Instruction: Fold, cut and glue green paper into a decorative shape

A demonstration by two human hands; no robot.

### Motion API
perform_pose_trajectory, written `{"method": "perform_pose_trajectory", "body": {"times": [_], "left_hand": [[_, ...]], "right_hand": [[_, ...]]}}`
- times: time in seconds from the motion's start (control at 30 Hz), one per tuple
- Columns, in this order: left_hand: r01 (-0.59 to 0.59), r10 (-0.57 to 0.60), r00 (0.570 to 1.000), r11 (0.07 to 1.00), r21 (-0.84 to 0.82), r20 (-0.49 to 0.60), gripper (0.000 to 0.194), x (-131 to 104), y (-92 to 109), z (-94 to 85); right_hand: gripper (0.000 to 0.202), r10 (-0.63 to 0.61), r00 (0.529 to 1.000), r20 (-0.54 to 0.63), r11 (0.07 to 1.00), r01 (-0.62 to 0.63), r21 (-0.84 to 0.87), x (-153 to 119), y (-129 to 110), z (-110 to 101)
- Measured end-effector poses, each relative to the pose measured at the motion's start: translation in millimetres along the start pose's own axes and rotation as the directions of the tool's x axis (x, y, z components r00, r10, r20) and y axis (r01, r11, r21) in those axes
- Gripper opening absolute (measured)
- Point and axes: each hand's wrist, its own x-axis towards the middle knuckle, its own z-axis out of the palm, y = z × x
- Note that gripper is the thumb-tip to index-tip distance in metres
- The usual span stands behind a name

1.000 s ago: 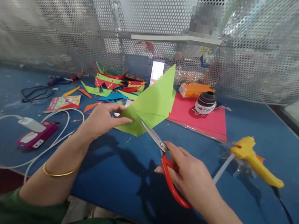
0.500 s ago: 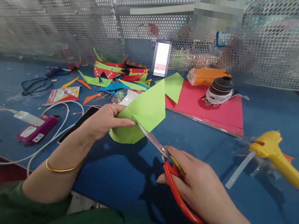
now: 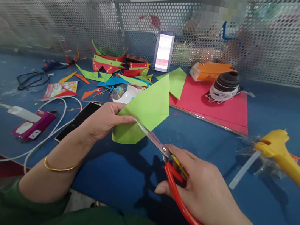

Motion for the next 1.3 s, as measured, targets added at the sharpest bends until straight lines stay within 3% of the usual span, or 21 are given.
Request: {"method": "perform_pose_trajectory", "body": {"times": [0.4,0.63,1.3], "left_hand": [[0.046,-0.044,0.998,0.998,-0.037,0.046,0.017,-1,-2,3.9],[0.107,-0.105,0.990,0.994,-0.015,0.092,0.026,-1,0,0.8],[0.081,-0.075,0.992,0.995,-0.057,0.104,0.021,1,-3,-0.7]], "right_hand": [[0.051,0.033,0.997,0.063,0.993,-0.040,0.112,-1,-4,0],[0.047,-0.002,1.000,0.031,0.999,0.001,0.037,1,-4,3],[0.048,0.006,1.000,0.015,0.998,-0.007,0.066,-2,1,8]]}}
